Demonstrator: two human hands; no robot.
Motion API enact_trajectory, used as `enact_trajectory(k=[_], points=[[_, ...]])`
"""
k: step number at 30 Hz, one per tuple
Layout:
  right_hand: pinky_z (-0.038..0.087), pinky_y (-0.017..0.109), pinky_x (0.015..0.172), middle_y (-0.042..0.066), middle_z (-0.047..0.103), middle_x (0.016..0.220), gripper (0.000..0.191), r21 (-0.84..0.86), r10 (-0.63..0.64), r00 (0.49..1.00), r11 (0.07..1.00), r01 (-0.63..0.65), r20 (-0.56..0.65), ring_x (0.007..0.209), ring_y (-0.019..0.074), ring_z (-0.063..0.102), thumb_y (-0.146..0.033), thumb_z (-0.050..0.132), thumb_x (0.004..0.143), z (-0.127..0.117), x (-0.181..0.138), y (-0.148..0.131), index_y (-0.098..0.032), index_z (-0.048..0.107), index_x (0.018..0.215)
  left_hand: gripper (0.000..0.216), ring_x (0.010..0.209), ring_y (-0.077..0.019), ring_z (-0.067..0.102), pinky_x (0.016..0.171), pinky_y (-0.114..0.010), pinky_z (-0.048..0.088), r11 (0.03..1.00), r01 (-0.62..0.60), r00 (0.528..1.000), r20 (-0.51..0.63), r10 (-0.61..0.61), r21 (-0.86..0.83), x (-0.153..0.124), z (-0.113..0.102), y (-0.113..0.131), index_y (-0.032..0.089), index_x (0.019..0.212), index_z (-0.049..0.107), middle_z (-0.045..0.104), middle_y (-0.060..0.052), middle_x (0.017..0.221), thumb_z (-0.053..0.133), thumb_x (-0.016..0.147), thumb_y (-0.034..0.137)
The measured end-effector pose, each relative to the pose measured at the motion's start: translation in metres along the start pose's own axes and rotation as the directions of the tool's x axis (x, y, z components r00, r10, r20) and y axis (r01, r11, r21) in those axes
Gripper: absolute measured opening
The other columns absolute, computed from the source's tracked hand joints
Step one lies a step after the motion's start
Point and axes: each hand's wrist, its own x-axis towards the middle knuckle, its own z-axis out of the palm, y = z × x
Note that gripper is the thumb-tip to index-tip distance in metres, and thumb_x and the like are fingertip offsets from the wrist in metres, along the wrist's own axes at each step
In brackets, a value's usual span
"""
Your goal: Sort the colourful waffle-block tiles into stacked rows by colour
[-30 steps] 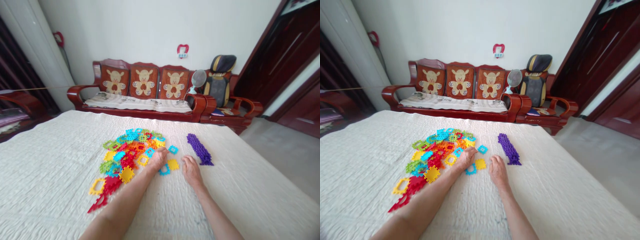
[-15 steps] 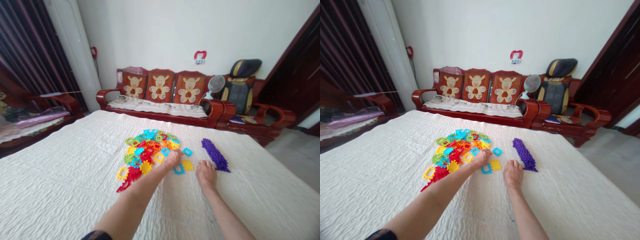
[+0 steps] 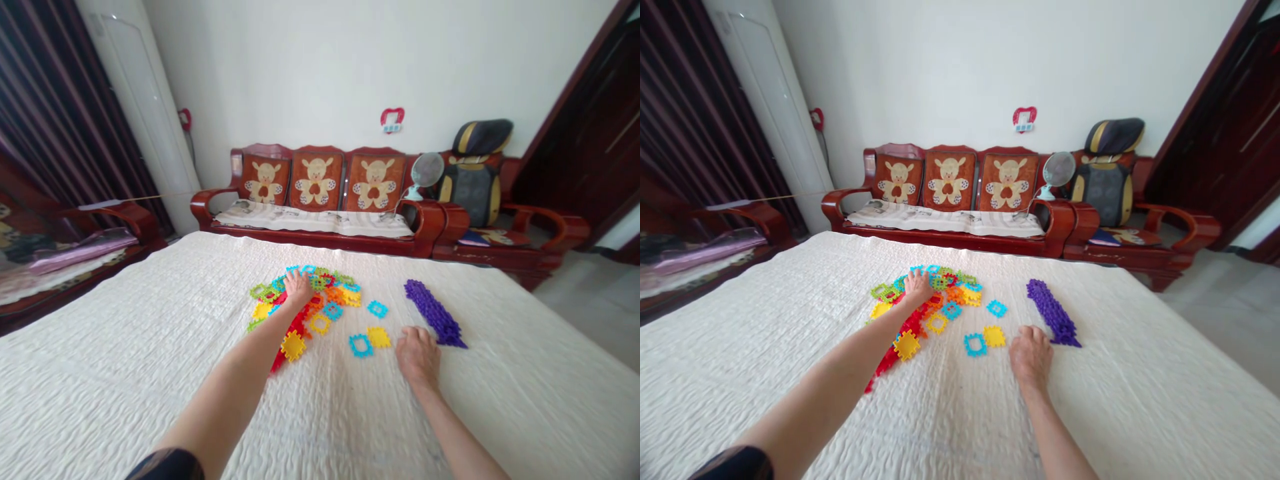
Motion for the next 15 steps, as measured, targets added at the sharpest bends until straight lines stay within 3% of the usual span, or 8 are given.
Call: enact_trajectory(k=[7, 15], points=[[0.038, 0.031, 0.083, 0.01, 0.068, 0.098, 0.025, 0.128, -0.009, 0.998, 0.992, 0.016, -0.054, 0.094, 0.0215, 0.057, -0.016, 0.047, 0.081, 0.006, 0.004, 0.01, -0.014, 0.067, 0.095, 0.038, 0.117, -0.0314, 0.05, 0.093, -0.04, 0.045, 0.999, 0.043, 0.996, 0.075, -0.044, 0.008, 0.007, 0.006, -0.003, 0.018, 0.119, 0.057, 0.054, -0.016, 0.125, 0.051, 0.084, 0.029], [0.041, 0.032, 0.082, 0.01, 0.07, 0.095, 0.028, 0.216, -0.002, 0.997, 0.976, 0.02, -0.081, 0.088, 0.0219, 0.059, -0.021, 0.045, 0.078, 0.012, 0.006, 0.018, -0.016, 0.068, 0.092, 0.034, 0.117, -0.0263, 0.054, 0.092, -0.035, 0.046, 0.999, 0.016, 1.0, 0.013, -0.015, -0.049, 0.006, -0.009, 0.008, 0.016, 0.117, 0.057, 0.061, -0.016, 0.117, 0.037, 0.089, 0.015]])
